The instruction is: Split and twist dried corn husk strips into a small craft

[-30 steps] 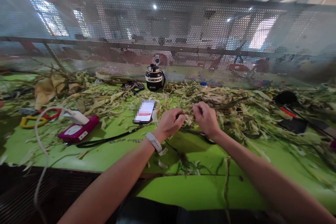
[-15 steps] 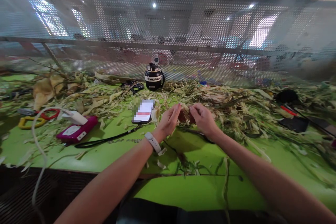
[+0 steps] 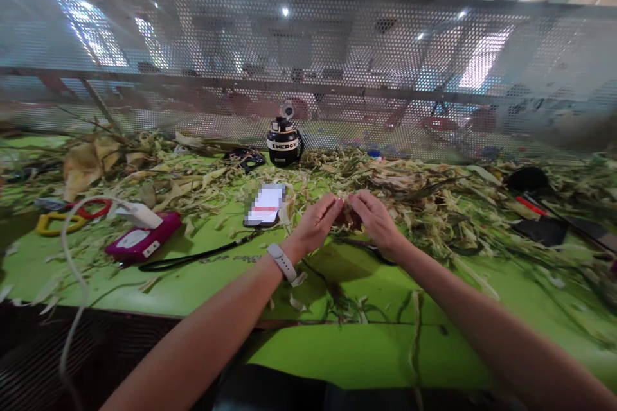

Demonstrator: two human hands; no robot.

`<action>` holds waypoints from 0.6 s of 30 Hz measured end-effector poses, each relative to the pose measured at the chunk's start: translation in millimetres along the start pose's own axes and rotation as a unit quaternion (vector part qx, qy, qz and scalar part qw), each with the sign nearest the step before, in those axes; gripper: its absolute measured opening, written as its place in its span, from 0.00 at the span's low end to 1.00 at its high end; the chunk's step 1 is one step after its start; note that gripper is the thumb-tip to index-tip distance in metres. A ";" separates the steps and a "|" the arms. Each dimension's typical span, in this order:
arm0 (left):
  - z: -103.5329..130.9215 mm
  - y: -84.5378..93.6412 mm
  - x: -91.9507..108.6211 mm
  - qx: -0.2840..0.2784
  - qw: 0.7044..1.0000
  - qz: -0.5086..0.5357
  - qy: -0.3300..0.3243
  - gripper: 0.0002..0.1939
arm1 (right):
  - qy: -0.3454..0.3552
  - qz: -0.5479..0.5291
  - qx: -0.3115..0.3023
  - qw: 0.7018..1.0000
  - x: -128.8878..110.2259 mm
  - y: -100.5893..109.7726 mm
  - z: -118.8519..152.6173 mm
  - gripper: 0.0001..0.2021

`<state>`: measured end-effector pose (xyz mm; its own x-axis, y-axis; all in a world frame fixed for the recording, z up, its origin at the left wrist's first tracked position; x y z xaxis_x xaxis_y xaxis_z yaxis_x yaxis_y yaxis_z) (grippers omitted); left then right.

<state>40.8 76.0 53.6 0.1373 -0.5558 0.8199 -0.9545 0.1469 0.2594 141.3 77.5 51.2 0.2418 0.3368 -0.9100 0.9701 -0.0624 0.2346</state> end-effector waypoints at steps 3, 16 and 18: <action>1.1 3.4 -1.0 0.016 0.999 0.022 0.020 0.11 | 0.022 0.001 0.002 1.000 -2.7 1.5 -1.4 0.15; 2.7 -6.4 -8.1 -0.023 1.000 -0.016 0.012 0.09 | 0.098 0.133 0.062 0.984 -6.4 13.8 -1.8 0.13; 3.3 -7.1 -5.0 -0.035 0.999 -0.032 -0.004 0.09 | 0.112 0.151 0.054 0.981 -8.8 13.0 -1.2 0.13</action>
<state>46.1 75.0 46.0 0.1954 -0.5732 0.7958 -0.9227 0.1675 0.3472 151.8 74.9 62.7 0.5190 0.4844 -0.7043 0.8548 -0.2864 0.4329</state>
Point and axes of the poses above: each hand's wrist, its own z-axis away from the middle knuckle, its own y-axis out of the back of the hand, x = y × z, the point moved 9 cm from there along -z, towards the middle knuckle, and after that the axes turned 7 degrees about x, right-handed, at the moved point
